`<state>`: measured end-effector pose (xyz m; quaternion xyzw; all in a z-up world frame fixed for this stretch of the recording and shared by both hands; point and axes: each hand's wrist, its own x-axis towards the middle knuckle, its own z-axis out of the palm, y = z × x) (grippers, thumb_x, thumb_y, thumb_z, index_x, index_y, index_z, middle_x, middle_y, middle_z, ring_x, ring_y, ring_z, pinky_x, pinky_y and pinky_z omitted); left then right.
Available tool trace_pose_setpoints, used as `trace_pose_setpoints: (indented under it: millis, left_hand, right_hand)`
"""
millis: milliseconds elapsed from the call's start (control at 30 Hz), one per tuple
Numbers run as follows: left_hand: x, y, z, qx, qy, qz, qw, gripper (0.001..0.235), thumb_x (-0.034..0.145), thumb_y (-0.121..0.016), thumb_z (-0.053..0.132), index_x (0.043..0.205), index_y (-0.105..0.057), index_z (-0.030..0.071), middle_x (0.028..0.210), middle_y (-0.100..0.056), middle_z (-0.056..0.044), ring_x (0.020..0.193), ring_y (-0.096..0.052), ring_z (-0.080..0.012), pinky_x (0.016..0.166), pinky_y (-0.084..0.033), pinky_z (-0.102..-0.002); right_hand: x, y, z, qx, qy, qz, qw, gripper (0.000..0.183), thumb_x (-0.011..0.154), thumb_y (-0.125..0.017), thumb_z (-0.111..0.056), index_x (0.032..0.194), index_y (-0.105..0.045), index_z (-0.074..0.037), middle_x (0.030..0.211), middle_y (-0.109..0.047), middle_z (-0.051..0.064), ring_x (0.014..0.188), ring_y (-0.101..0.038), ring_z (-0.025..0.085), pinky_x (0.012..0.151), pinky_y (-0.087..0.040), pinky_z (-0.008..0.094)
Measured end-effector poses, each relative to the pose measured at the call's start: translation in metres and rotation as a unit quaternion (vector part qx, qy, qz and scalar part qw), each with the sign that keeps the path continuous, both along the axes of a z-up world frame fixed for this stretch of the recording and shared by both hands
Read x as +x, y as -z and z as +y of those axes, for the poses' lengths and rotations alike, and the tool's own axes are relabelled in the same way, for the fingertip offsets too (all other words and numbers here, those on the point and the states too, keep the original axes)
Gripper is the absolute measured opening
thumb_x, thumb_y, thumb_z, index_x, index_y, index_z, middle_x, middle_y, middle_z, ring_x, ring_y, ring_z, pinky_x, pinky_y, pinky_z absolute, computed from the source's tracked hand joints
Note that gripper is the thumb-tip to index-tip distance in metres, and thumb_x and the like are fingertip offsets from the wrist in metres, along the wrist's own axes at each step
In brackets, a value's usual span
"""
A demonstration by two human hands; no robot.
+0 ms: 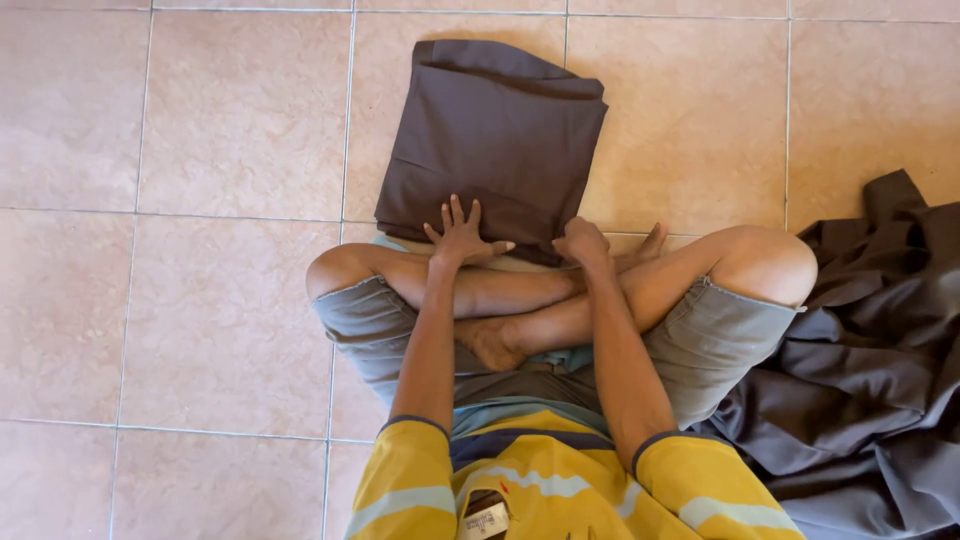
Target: The person sits cross-legged on a tiled floor and folds dark trousers by hand. They smooth the fabric, fold the legs together, fold the garment in half, and then fold it again into a compact rectangle before placing it on a stack.
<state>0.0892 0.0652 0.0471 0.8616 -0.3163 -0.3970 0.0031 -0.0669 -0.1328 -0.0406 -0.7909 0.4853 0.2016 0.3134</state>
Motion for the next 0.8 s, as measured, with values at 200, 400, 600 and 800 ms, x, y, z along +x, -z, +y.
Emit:
trace_pose_setpoints:
  millis: [200, 400, 600, 800]
  left_hand:
    - [-0.041, 0.018, -0.025, -0.23, -0.087, -0.245, 0.938, 0.099, 0.078, -0.08, 0.058, 0.153, -0.044, 0.005, 0.166, -0.024, -0.026, 0.154, -0.019, -0.0467, 0.118, -0.007, -0.074]
    - [-0.06, 0.021, -0.047, -0.139, -0.015, -0.131, 0.981, 0.128, 0.078, -0.064, 0.078, 0.166, 0.0, 0.011, 0.17, 0.007, -0.027, 0.156, 0.006, -0.0493, 0.118, -0.001, -0.078]
    - [-0.054, -0.003, -0.054, -0.08, -0.014, -0.086, 0.993, 0.126, 0.079, -0.06, 0.078, 0.166, 0.004, 0.012, 0.171, 0.01, -0.024, 0.156, 0.011, -0.0459, 0.119, 0.004, -0.074]
    - [-0.056, 0.01, -0.059, -0.099, -0.028, -0.13, 0.986, 0.129, 0.076, -0.059, 0.083, 0.166, 0.0, 0.012, 0.171, 0.004, -0.023, 0.157, 0.005, -0.0462, 0.119, -0.002, -0.075]
  right_hand:
    - [0.0, 0.021, -0.034, -0.032, 0.058, -0.027, 0.997, 0.059, 0.103, -0.049, -0.055, 0.113, -0.073, -0.002, 0.102, -0.073, 0.026, 0.104, -0.071, 0.046, 0.082, -0.055, 0.062]
    - [0.056, -0.074, -0.079, -0.188, 0.101, -0.178, 0.961, 0.036, 0.105, -0.055, -0.008, 0.14, -0.048, -0.003, 0.132, -0.049, 0.022, 0.113, -0.066, 0.046, 0.094, -0.057, 0.059]
    - [0.113, 0.005, -0.188, -0.151, 0.027, -0.166, 0.974, 0.026, 0.094, -0.077, -0.023, 0.118, -0.067, -0.02, 0.121, -0.053, 0.007, 0.115, -0.064, 0.036, 0.093, -0.056, 0.052]
    - [0.124, 0.053, -0.208, -0.206, 0.17, -0.247, 0.931, 0.01, 0.077, -0.076, -0.018, 0.076, -0.066, -0.021, 0.073, -0.07, 0.01, 0.081, -0.074, 0.037, 0.066, -0.057, 0.046]
